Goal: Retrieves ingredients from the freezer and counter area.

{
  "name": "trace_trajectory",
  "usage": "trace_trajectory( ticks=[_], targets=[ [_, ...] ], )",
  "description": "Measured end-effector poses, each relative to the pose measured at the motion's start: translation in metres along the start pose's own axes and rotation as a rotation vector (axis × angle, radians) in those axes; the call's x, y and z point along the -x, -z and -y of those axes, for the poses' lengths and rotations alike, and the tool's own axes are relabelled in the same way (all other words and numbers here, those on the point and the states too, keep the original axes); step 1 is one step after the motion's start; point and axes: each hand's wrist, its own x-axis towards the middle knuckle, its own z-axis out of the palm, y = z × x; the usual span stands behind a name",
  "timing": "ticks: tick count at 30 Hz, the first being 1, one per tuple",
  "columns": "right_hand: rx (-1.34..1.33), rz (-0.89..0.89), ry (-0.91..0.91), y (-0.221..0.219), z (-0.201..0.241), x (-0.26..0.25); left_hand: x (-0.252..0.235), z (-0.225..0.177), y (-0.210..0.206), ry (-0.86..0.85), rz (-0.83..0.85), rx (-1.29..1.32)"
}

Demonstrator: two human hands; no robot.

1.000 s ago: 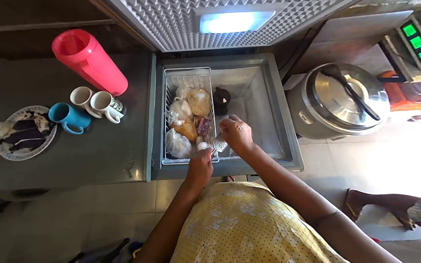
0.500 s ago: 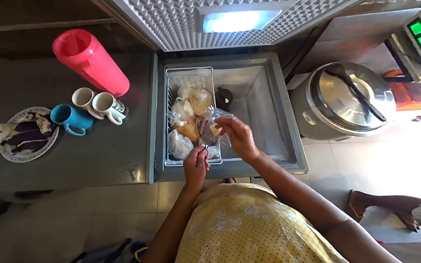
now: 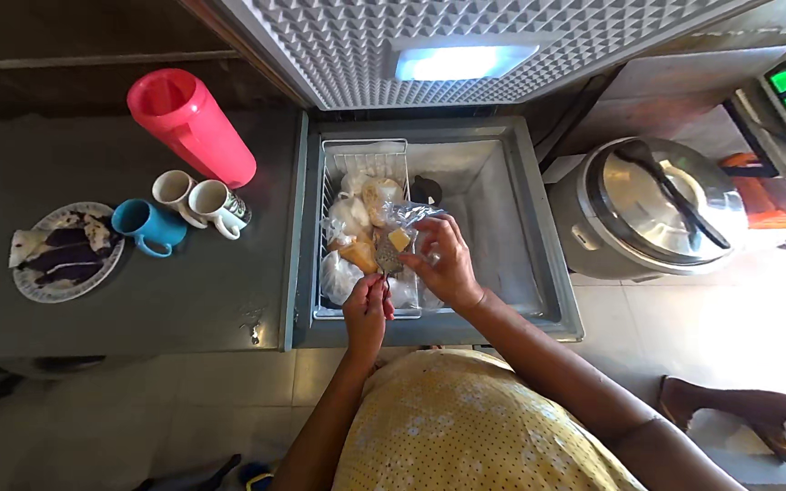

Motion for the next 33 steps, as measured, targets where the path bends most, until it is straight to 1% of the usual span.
trace_trajectory(
  ticks=[2, 6, 9, 11, 13, 16, 19, 23, 29, 31, 33],
  targets=[
    [0.082, -0.010, -0.015, -0.003, -0.003, -0.003, -0.001, 0.001, 0.000, 0.003, -0.002, -0.022],
    [0.096, -0.052, -0.028, -0.001, -0.013, -0.010, -0.001, 0.003, 0.001, 0.054, 0.001, -0.041],
    [0.072, -0.022, -0.165, 0.006, -0.014, -0.012, 0.000, 0.002, 0.001, 0.093, -0.004, -0.049],
    [0.068, -0.024, -0.213, 0.008, -0.018, -0.011, 0.001, 0.002, 0.001, 0.102, -0.009, -0.042],
    [0.124, -0.030, -0.172, 0.008, -0.024, -0.009, 0.000, 0.001, 0.001, 0.120, -0.014, -0.028],
    [0.245, 0.002, -0.007, 0.005, -0.033, 0.000, -0.002, -0.003, 0.001, 0.160, -0.015, -0.022],
    [0.254, 0.053, 0.083, 0.001, -0.032, 0.009, -0.002, -0.004, 0.001, 0.171, 0.000, -0.088],
    [0.220, 0.097, 0.068, -0.006, -0.028, 0.016, 0.000, -0.002, -0.002, 0.180, 0.023, -0.153],
    [0.313, 0.162, 0.154, -0.011, -0.023, 0.020, 0.002, -0.004, -0.006, 0.192, 0.033, -0.182],
    [0.365, 0.197, 0.163, -0.013, -0.022, 0.023, 0.004, -0.003, -0.008, 0.151, 0.033, -0.234],
    [0.373, 0.225, 0.160, -0.012, -0.025, 0.025, 0.005, 0.001, -0.008, 0.047, 0.044, -0.346]
  ],
)
